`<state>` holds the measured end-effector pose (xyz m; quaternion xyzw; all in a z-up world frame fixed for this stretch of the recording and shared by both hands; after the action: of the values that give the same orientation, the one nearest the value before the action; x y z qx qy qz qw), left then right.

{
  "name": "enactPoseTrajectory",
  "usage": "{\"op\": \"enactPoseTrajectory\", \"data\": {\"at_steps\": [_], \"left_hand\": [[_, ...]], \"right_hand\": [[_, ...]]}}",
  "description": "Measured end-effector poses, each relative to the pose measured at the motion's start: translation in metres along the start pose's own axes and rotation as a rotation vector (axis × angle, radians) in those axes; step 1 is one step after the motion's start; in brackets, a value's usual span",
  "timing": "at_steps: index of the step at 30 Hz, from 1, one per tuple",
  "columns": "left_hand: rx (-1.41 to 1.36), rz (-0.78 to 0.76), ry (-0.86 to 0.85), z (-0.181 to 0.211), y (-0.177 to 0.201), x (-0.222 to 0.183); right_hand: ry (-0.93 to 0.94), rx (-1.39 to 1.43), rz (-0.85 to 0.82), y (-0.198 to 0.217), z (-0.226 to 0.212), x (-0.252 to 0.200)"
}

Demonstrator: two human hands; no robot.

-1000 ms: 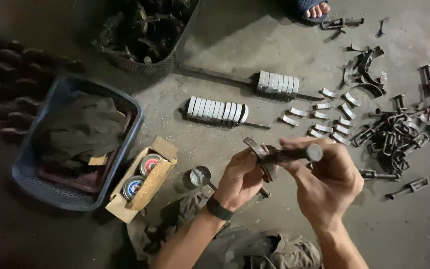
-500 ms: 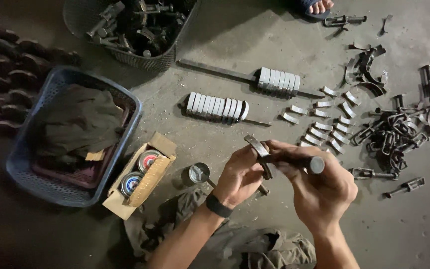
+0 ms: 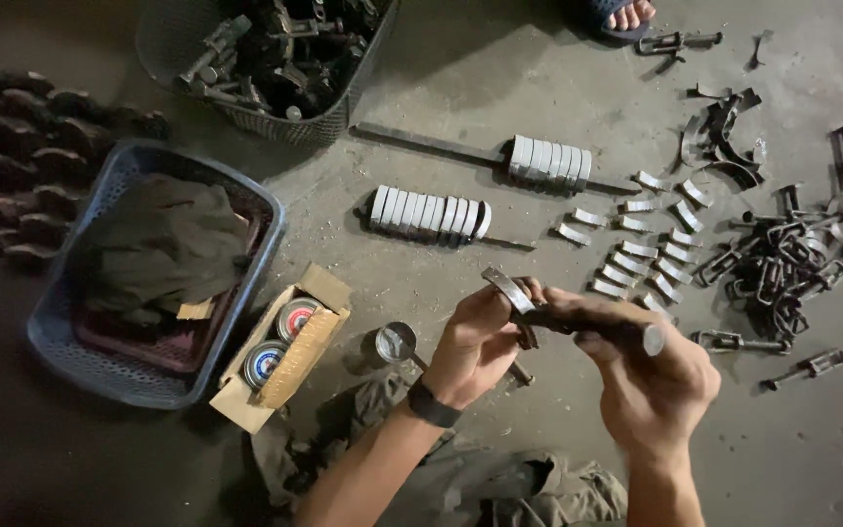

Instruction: Assembling and fitting metal motorcycle brake components together by hand on the workshop floor.

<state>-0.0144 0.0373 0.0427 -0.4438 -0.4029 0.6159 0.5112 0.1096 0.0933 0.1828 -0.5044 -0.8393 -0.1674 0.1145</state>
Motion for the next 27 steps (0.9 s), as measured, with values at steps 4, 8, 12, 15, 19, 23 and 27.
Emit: {"op": "enactPoseTrajectory", "data": {"at_steps": [4, 8, 12, 15, 19, 23, 27], "left_hand": [[0.005, -0.021, 0.005, -0.007, -0.002, 0.000], [0.022, 0.024, -0.015, -0.005, 0.000, 0.001], [0.025, 0.045, 0.028, -0.010, 0.006, 0.000], [0.021, 0.002, 0.004, -0.006, -0.001, 0.001], [0.063, -0.026, 0.002, -0.003, -0.002, 0.000], [0.031, 0.030, 0.000, 0.001, -0.001, -0.004], [0.018, 0.114, -0.032, 0.004, 0.007, -0.003]], "right_hand": [[-0.152, -0.105, 0.227, 0.004, 0.015, -0.003], [-0.181, 0.115, 0.103, 0.007, 0.010, 0.001], [-0.108, 0.167, 0.113, 0.009, 0.023, -0.008], [-0.107, 0.092, 0.061, -0.001, -0.005, 0.014], [-0.125, -0.036, 0.114, 0.004, 0.020, -0.014], [-0.100, 0.068, 0.190, -0.001, 0.024, -0.015], [-0.159, -0.394, -0.018, 0.000, 0.037, -0.017]]}}
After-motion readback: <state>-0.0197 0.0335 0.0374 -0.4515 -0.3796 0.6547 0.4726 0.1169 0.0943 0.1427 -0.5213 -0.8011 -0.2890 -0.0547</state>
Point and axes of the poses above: each hand's wrist, its own x-axis towards the middle knuckle, its own y-axis out of the back of the hand, z = x × y, the point moved 3 cm from there along x, towards the middle knuckle
